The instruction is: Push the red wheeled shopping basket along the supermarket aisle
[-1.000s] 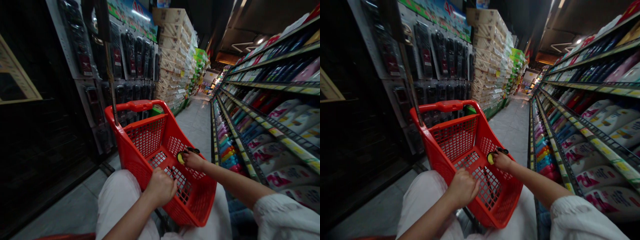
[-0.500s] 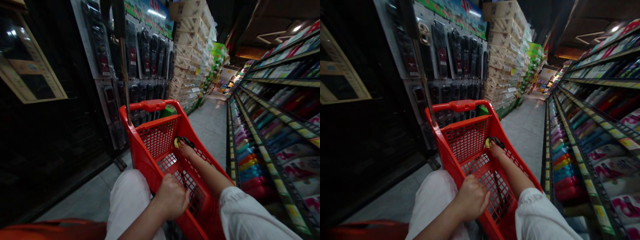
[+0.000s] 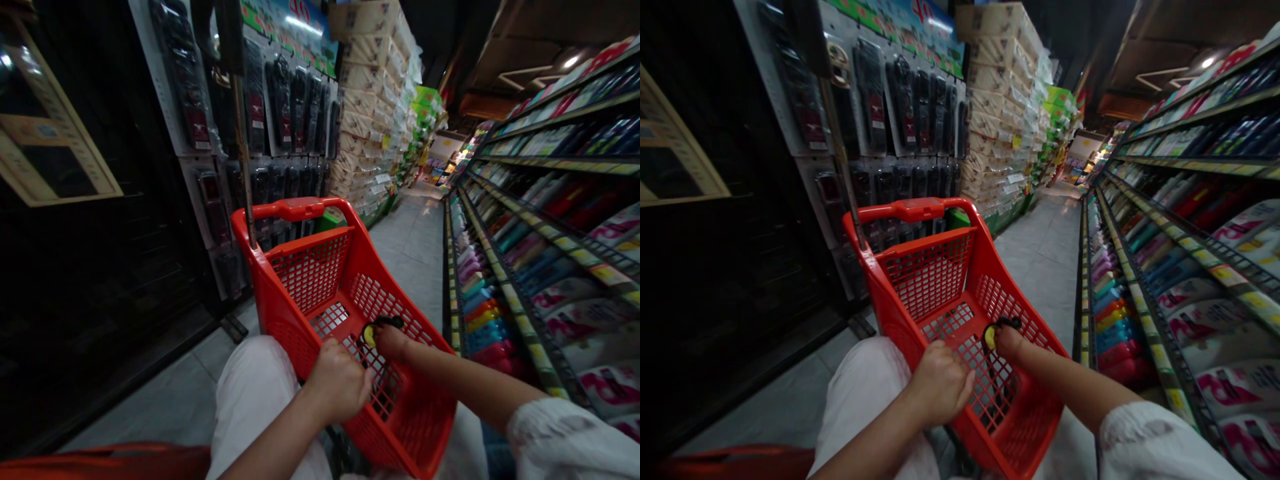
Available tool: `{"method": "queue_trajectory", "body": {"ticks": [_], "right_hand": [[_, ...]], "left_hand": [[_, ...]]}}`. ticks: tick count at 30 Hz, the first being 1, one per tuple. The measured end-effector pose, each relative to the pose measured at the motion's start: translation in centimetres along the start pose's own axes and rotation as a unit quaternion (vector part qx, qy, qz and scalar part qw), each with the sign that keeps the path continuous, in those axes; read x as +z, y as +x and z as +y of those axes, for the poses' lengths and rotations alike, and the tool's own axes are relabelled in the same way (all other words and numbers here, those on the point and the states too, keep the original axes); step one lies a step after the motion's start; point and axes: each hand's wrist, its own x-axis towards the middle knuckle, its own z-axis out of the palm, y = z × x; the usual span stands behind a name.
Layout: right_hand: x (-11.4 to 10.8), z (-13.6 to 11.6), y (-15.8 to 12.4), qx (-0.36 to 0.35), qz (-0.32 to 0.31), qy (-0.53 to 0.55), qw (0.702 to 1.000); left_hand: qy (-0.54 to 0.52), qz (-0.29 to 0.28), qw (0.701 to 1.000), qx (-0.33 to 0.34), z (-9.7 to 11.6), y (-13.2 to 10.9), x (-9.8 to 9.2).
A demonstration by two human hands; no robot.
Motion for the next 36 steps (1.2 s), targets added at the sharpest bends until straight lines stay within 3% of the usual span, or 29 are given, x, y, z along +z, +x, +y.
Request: {"method": "queue_trajectory", "body": {"ticks": [4, 8, 10, 13, 18, 26, 31, 36], "right_hand": [[-4.3, 2.4, -2.6, 0.003, 0.024, -0.043, 0.999], [-9.5, 4.5, -4.1, 0.084, 0.132, -0.052, 0.986], [-10.7, 4.9, -4.4, 0.143, 0.185, -0.029, 0.972], [-11.1, 5.3, -4.3, 0.216, 0.217, 0.020, 0.952], [-11.4, 7.3, -0.9, 0.225, 0.234, 0.040, 0.945], [-16.6, 12.6, 6.5, 0.226, 0.282, 0.033, 0.932], [-15.6, 11.4, 6.8, 0.269, 0.317, 0.068, 0.907], [-12.1, 7.8, 2.6, 0.275, 0.321, 0.118, 0.898]], "left_hand": [[0.005, -0.002, 1.000, 0.005, -0.1, 0.1, -0.2], [-0.001, -0.003, 1.000, 0.003, -0.2, 0.1, -0.2], [0.000, -0.003, 1.000, 0.004, -0.2, 0.1, -0.2], [0.000, -0.015, 1.000, 0.013, -0.4, 0.0, -0.3], [-0.008, -0.037, 0.999, 0.028, -0.7, -0.1, -0.6], [-0.003, -0.016, 1.000, 0.020, -0.8, -0.3, -0.2], [0.009, 0.002, 1.000, 0.013, -0.6, -0.4, 0.1], [0.010, -0.016, 1.000, 0.007, -0.6, -0.4, -0.3]]}}
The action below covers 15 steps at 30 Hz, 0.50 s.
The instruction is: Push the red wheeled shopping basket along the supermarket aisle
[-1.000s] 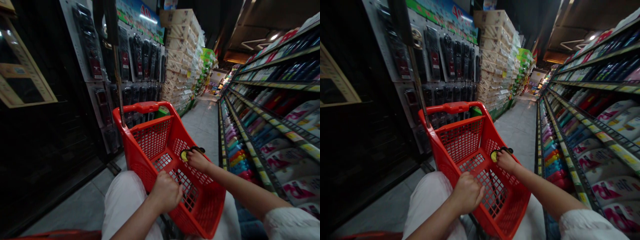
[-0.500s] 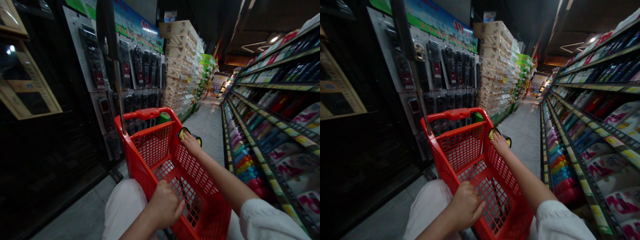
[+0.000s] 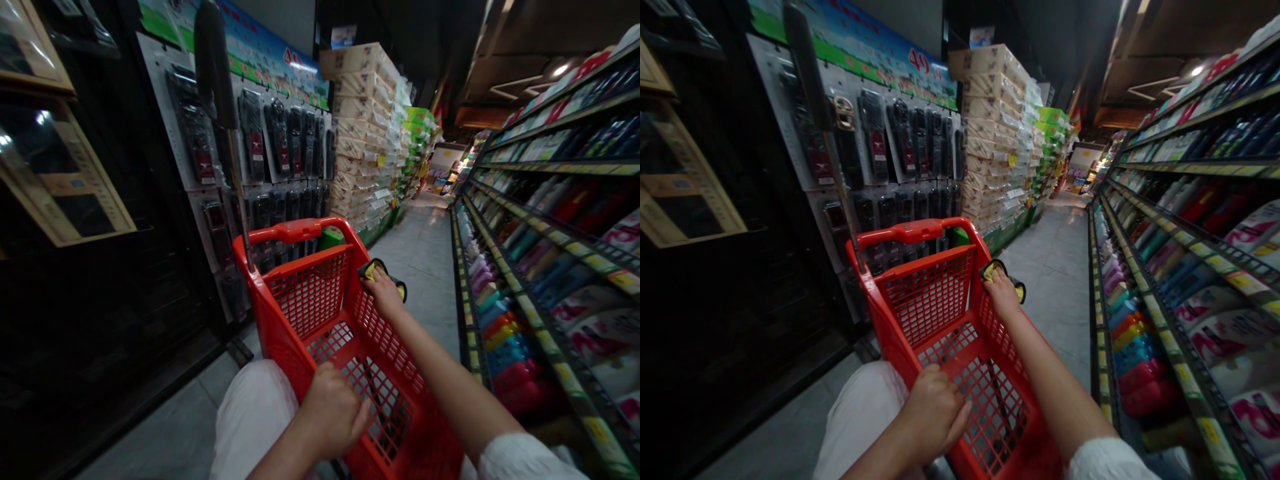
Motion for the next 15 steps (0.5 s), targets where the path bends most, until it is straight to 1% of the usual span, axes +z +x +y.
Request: {"method": "queue_trajectory", "body": {"ticks": [3, 5, 6, 7, 9, 12, 15], "right_hand": [[-0.4, -0.1, -3.5, 0.013, -0.011, -0.001, 1.000], [-0.6, -0.2, -4.3, 0.017, -0.015, -0.009, 1.000], [-0.6, -0.3, -4.2, 0.021, -0.018, -0.013, 1.000], [-0.6, -0.4, -3.6, 0.025, -0.021, -0.015, 0.999], [-0.7, -0.5, -1.3, 0.032, -0.026, -0.014, 0.999], [-1.0, -0.7, 3.6, 0.034, -0.028, 0.008, 0.999], [-1.3, -0.9, 7.9, 0.060, -0.020, 0.047, 0.997]], "left_hand": [[-0.004, -0.031, 0.999, 0.005, 0.0, 0.0, -0.5], [-0.012, -0.051, 0.999, 0.012, 0.0, -0.1, -0.7], [-0.015, -0.057, 0.998, 0.014, 0.0, -0.1, -0.8], [-0.017, -0.061, 0.998, 0.015, -0.1, -0.1, -0.8], [-0.019, -0.064, 0.998, 0.013, -0.1, -0.2, -0.6], [-0.022, -0.065, 0.998, 0.007, -0.1, -0.3, -0.2], [-0.027, -0.057, 0.998, 0.003, -0.1, -0.3, 0.1]]}}
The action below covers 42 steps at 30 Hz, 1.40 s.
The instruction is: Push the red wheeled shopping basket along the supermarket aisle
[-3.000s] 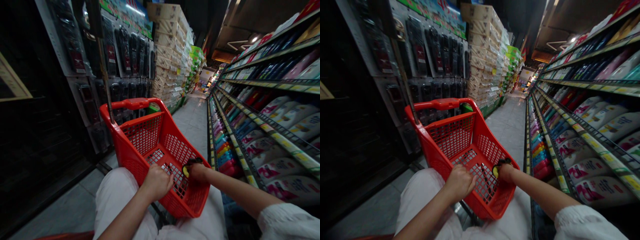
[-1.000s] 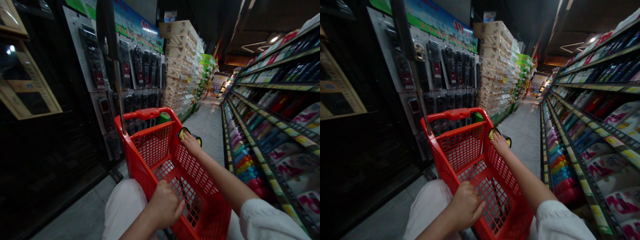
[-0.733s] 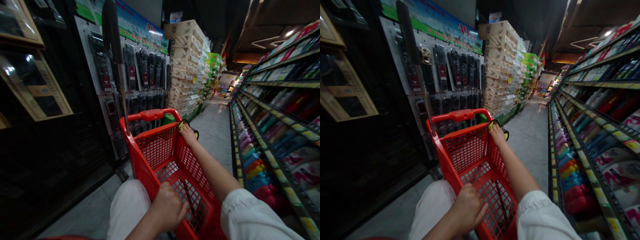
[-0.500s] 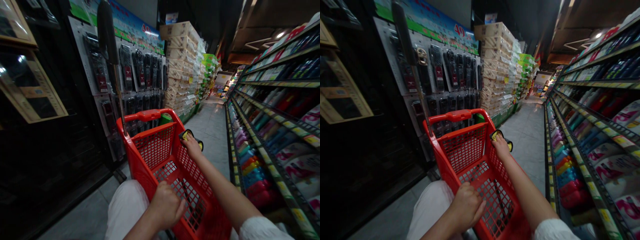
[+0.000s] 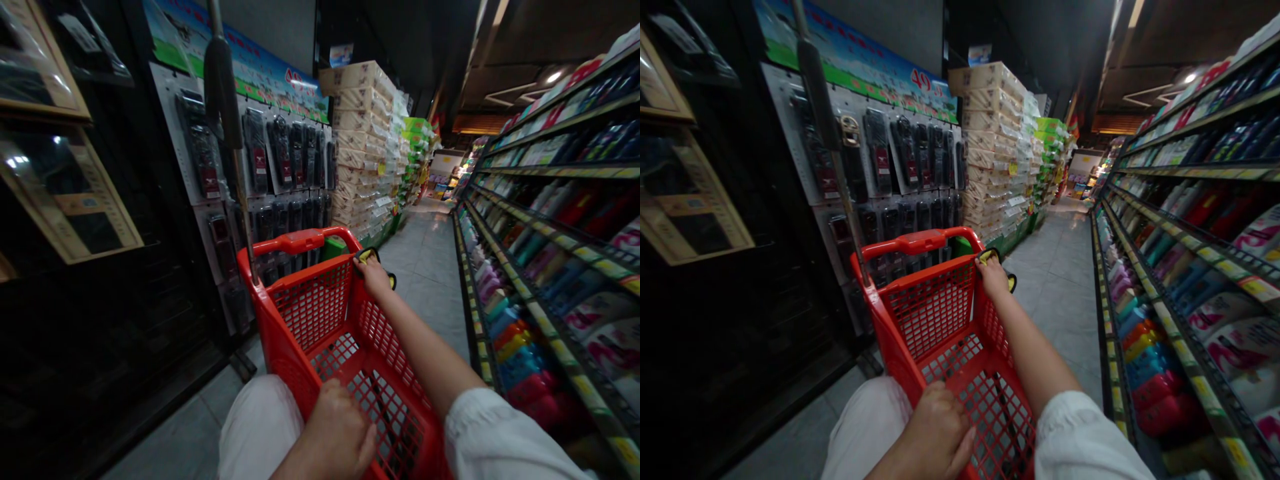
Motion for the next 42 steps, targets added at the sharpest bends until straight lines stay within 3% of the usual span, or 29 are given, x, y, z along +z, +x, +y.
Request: {"method": "queue_trajectory", "body": {"ticks": [3, 7, 13, 19, 24, 27, 31, 37, 42], "right_hand": [[-0.3, -0.2, 1.8, 0.027, 0.010, 0.037, 0.999], [0.0, 0.5, 0.3, 0.039, 0.016, 0.050, 0.998], [0.8, 1.9, -6.9, 0.063, -0.003, 0.031, 0.998], [-0.8, 3.0, -15.4, 0.070, -0.044, 0.022, 0.996], [-2.0, 2.8, -18.2, 0.076, -0.067, -0.022, 0.995], [-1.9, 2.0, -16.8, 0.072, -0.071, -0.064, 0.993], [-1.4, 0.8, -12.2, 0.055, -0.068, -0.079, 0.993], [-0.4, -0.8, -4.4, 0.045, -0.026, -0.075, 0.996], [-0.3, -0.6, 0.9, 0.003, 0.000, -0.018, 1.000]], "left_hand": [[-0.001, 0.014, 1.000, -0.004, 0.1, 0.2, 0.2], [0.007, 0.046, 0.999, -0.017, 0.1, 0.4, 0.5], [0.027, 0.072, 0.997, -0.009, 0.0, 0.7, 0.2], [0.052, 0.070, 0.996, 0.005, 0.1, 0.6, -0.6], [0.048, 0.064, 0.997, 0.011, -0.1, 0.1, -0.8], [0.034, 0.031, 0.999, 0.018, -0.2, 0.0, -0.9], [0.020, 0.000, 1.000, 0.016, -0.3, 0.1, -0.9], [0.009, -0.007, 1.000, -0.004, 0.0, 0.0, -0.8], [0.006, -0.005, 1.000, -0.006, 0.2, -0.4, -0.5]]}}
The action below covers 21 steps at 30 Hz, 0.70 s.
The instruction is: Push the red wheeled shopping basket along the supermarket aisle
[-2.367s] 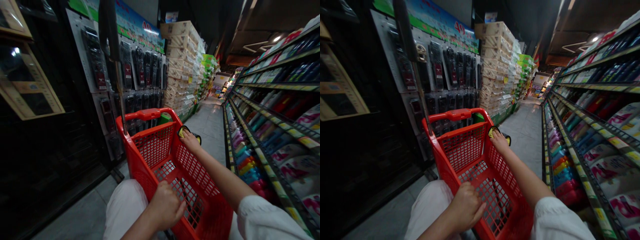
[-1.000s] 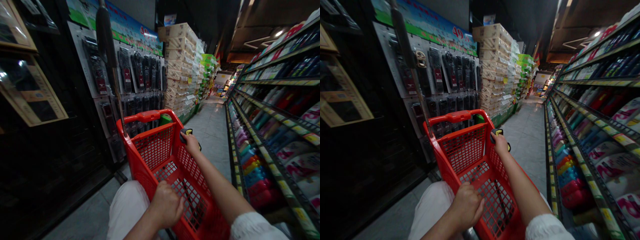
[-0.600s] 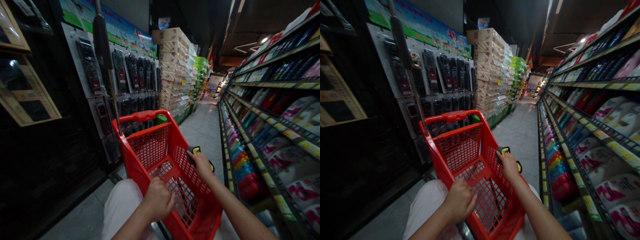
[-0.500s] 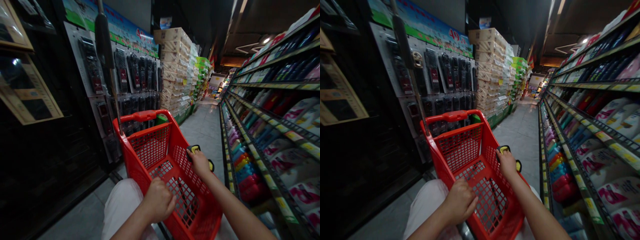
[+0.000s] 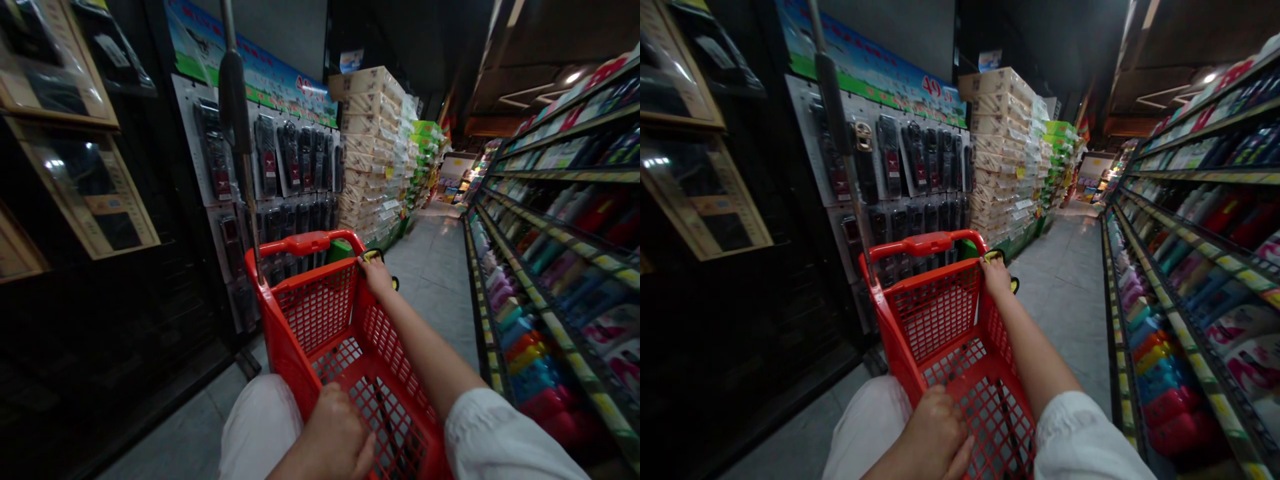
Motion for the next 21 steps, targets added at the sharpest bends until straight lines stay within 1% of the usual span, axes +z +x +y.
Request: {"method": "queue_trajectory", "body": {"ticks": [2, 4, 6, 8, 12, 15, 17, 19, 21], "right_hand": [[0.0, 0.5, 1.3, -0.014, -0.004, 0.033, 0.999], [0.2, 1.2, 1.9, -0.028, -0.006, 0.062, 0.998], [0.6, 2.1, 1.4, -0.040, -0.009, 0.095, 0.995], [1.0, 3.4, 0.0, -0.060, -0.019, 0.132, 0.989], [1.4, 5.9, -5.1, -0.094, -0.039, 0.179, 0.978], [0.6, 7.1, -9.6, -0.089, -0.045, 0.181, 0.978], [-0.4, 7.3, -12.4, -0.079, -0.051, 0.155, 0.983], [-0.9, 7.0, -15.1, -0.082, -0.065, 0.096, 0.990], [-0.6, 6.5, -17.8, -0.101, -0.102, 0.022, 0.989]], "left_hand": [[-0.004, 0.002, 1.000, -0.004, -0.1, 0.1, 0.1], [-0.005, 0.000, 1.000, -0.001, -0.3, 0.4, 0.2], [-0.004, -0.004, 1.000, 0.006, -0.7, 0.6, 0.3], [-0.004, -0.004, 1.000, 0.012, -1.1, 0.8, 0.2], [-0.006, 0.000, 1.000, 0.020, -2.0, 1.3, -0.2], [-0.012, -0.001, 0.999, 0.044, -2.9, 2.1, -0.7], [-0.020, -0.002, 0.998, 0.053, -3.6, 2.8, -1.3], [-0.034, 0.003, 0.998, 0.056, -4.1, 3.3, -1.7], [-0.049, 0.033, 0.997, 0.045, -4.4, 3.6, -1.9]]}}
